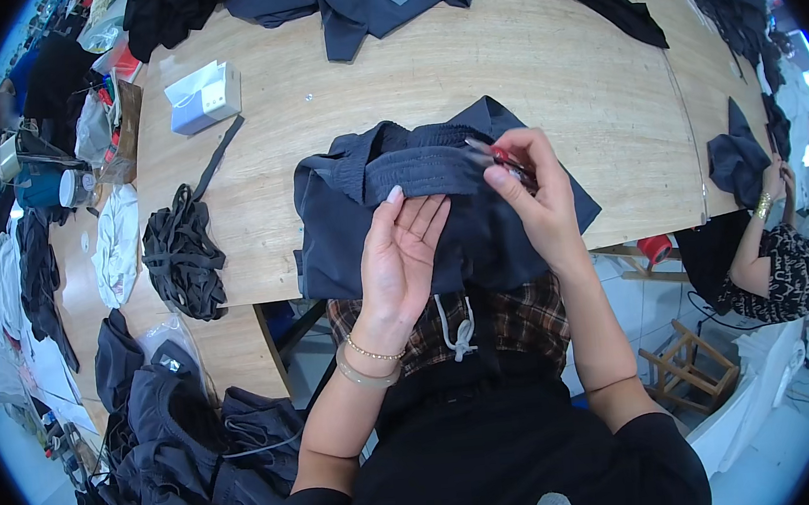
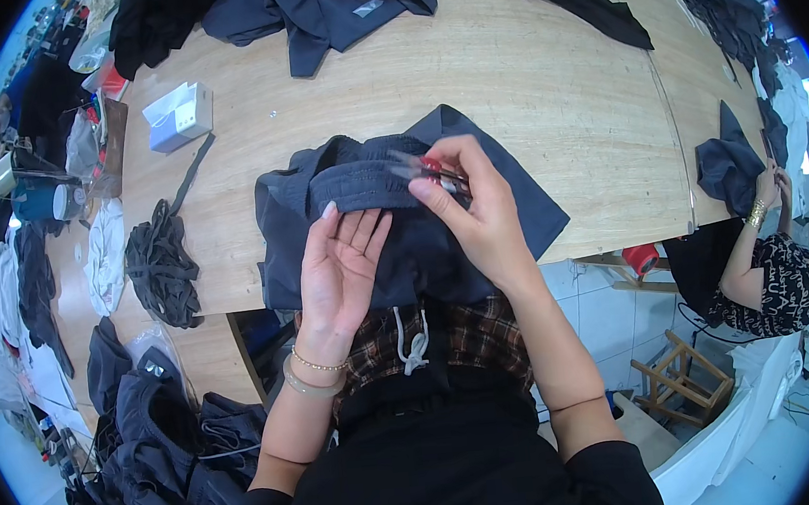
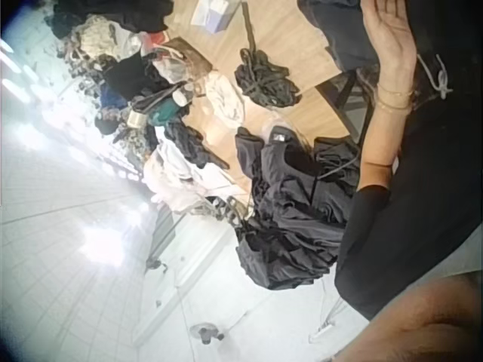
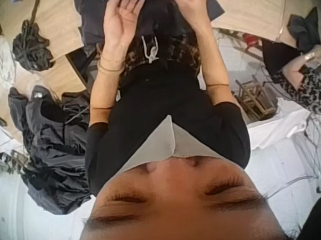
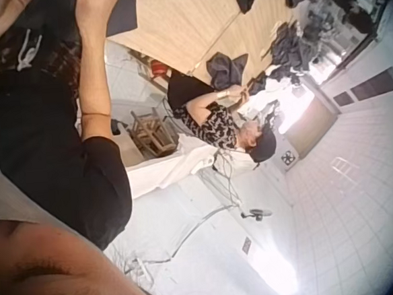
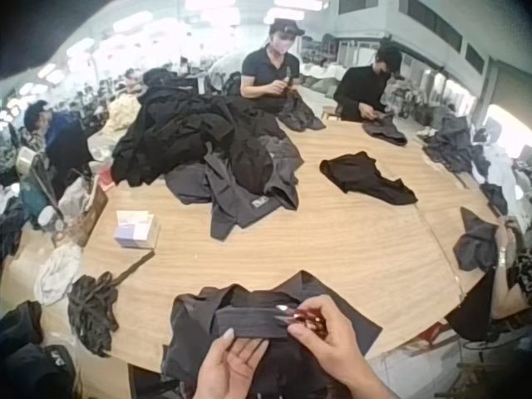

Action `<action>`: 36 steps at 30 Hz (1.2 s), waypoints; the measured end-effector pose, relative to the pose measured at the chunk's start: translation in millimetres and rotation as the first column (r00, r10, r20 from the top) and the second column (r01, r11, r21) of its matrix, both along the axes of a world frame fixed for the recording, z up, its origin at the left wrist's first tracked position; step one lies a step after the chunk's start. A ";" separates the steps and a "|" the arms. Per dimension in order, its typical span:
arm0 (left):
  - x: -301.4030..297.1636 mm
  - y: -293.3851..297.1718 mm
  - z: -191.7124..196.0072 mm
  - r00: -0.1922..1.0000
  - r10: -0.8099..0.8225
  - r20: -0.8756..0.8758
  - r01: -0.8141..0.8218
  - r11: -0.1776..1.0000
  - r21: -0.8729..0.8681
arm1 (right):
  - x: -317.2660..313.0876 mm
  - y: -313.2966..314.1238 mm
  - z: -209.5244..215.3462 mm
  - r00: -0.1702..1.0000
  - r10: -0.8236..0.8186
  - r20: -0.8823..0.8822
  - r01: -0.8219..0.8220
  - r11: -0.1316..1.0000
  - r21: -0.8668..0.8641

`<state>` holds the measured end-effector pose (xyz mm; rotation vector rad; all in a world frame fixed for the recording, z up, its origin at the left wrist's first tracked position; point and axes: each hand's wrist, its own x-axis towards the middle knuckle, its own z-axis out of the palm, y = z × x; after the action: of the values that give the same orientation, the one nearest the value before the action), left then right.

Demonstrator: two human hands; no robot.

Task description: The person uses small scissors to trim loose threads and excess fabric from the waistband and seams of a pair of dark shorts. The person repeatedly snips small pieces of thread and fabric while holding the garment on a wooden table.

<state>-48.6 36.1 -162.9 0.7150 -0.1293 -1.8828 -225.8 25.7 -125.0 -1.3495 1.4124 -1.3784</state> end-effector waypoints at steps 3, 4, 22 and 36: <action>-1.3 0.9 -0.6 1.000 0.004 -0.013 -0.004 1.000 0.006 | -11.7 4.3 -7.9 0.975 0.031 -0.220 -0.040 0.999 -0.037; -1.9 0.9 1.2 1.000 0.006 -0.016 -0.006 1.000 0.011 | -12.3 4.9 -8.3 0.962 0.029 -0.273 -0.043 0.998 -0.044; -6.9 -0.6 5.7 0.995 -0.044 -0.095 0.048 0.998 0.035 | 1.7 -4.7 -3.1 0.948 -0.001 -0.318 -0.046 0.989 -0.140; -12.8 -1.4 14.6 0.998 -0.044 -0.038 0.046 0.998 0.038 | 3.8 3.4 -0.9 0.901 -0.126 -0.415 0.027 0.971 -0.237</action>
<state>-61.3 34.7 -148.3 0.7084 -0.0858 -1.9452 -222.0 29.0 -125.8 -1.8511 1.6413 -1.3794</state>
